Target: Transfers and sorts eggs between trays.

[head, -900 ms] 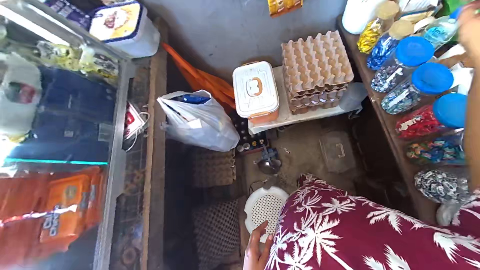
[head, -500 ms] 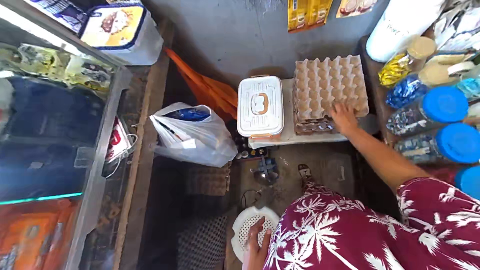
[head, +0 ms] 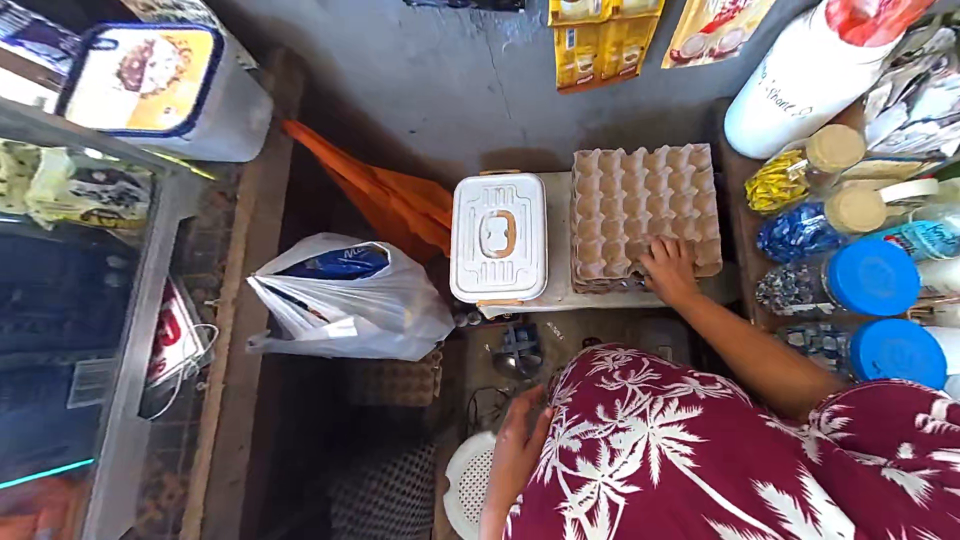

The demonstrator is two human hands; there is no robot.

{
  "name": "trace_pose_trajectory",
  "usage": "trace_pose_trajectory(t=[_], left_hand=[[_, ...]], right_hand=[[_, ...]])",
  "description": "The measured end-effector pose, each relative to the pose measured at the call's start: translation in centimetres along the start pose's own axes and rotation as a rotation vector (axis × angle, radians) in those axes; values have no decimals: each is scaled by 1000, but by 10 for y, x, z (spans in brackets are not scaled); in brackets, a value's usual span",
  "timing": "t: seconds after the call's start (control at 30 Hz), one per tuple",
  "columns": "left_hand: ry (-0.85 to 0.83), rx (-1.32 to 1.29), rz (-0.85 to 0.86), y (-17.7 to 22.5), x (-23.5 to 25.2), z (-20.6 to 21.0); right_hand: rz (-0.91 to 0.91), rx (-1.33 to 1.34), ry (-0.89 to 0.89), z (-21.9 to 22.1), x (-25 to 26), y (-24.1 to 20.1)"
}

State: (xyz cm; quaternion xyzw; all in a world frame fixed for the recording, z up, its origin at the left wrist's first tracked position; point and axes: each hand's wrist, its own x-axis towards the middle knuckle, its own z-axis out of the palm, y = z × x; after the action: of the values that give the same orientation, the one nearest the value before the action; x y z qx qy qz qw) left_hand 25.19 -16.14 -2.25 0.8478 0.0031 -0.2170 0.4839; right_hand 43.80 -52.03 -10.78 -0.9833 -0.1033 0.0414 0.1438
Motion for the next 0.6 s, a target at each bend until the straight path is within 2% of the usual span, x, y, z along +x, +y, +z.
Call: trace_pose_trajectory(t=[0.13,0.4,0.6], left_hand=[[-24,-20,32,-1,15,-8],[-208,-22,90,-9,80,-45],[-298,56,169,2,131,-72]], right_hand=[[-4,31,76,-27,7,-4],[158,205,250,-151,63,0],[211,229,344,-184,82,-11]])
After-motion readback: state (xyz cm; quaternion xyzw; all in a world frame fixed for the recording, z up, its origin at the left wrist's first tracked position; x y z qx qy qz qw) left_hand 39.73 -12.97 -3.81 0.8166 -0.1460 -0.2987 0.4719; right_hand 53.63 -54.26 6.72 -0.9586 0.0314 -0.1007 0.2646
